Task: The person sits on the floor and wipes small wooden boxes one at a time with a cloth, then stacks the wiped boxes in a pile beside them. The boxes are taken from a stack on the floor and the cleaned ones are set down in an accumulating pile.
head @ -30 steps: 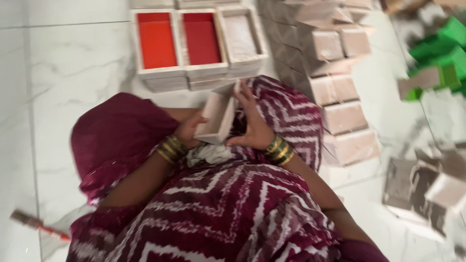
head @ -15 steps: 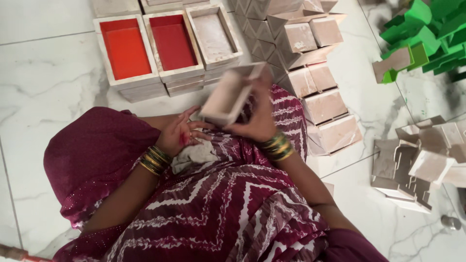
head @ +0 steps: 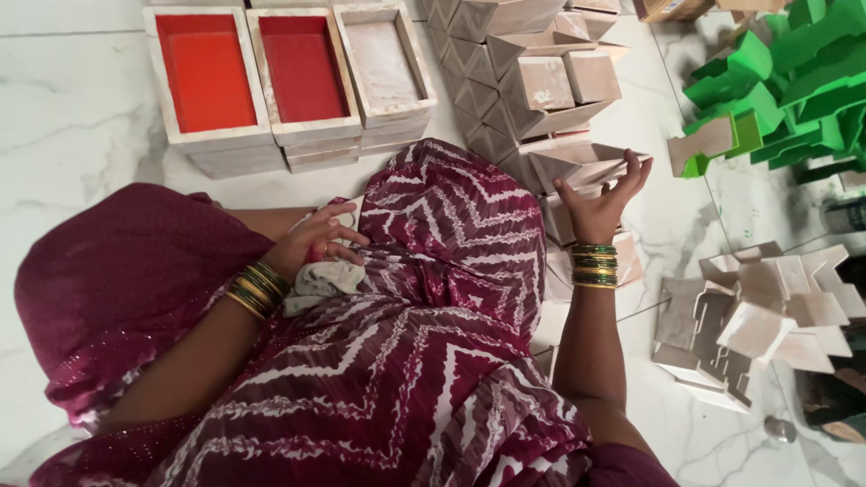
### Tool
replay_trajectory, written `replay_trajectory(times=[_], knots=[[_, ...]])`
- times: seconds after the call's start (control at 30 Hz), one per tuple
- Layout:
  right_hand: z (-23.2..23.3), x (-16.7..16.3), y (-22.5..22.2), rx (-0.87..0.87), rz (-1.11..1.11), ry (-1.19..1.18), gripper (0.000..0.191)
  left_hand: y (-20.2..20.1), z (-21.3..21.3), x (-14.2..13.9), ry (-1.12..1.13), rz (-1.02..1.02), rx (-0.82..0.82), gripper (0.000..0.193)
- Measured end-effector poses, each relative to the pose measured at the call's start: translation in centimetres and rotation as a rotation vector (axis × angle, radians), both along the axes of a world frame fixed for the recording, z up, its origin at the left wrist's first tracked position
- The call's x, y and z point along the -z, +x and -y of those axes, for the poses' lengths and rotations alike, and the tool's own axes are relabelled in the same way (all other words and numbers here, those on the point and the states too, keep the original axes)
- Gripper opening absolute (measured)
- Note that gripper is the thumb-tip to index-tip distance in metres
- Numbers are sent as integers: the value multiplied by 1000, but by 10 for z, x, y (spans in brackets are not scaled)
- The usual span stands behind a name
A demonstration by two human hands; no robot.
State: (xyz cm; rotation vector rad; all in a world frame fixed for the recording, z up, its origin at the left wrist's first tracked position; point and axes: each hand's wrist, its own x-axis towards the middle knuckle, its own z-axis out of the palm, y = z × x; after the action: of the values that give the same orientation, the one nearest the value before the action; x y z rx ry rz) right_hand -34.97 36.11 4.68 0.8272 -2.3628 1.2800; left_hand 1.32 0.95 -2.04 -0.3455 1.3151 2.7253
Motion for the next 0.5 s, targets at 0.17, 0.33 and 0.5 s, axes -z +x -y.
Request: replay_trajectory(times=[0.17,0.33,0.5], knots=[[4,10,-20,1,-8,25,118,-3,0,0,57,7,1,63],[9,6,-13,17,35,9,117,-5,1,-5,75,50,19,66],[14,-2,5,-19,123,-54,117,-7,2,-6,48,66,28,66]])
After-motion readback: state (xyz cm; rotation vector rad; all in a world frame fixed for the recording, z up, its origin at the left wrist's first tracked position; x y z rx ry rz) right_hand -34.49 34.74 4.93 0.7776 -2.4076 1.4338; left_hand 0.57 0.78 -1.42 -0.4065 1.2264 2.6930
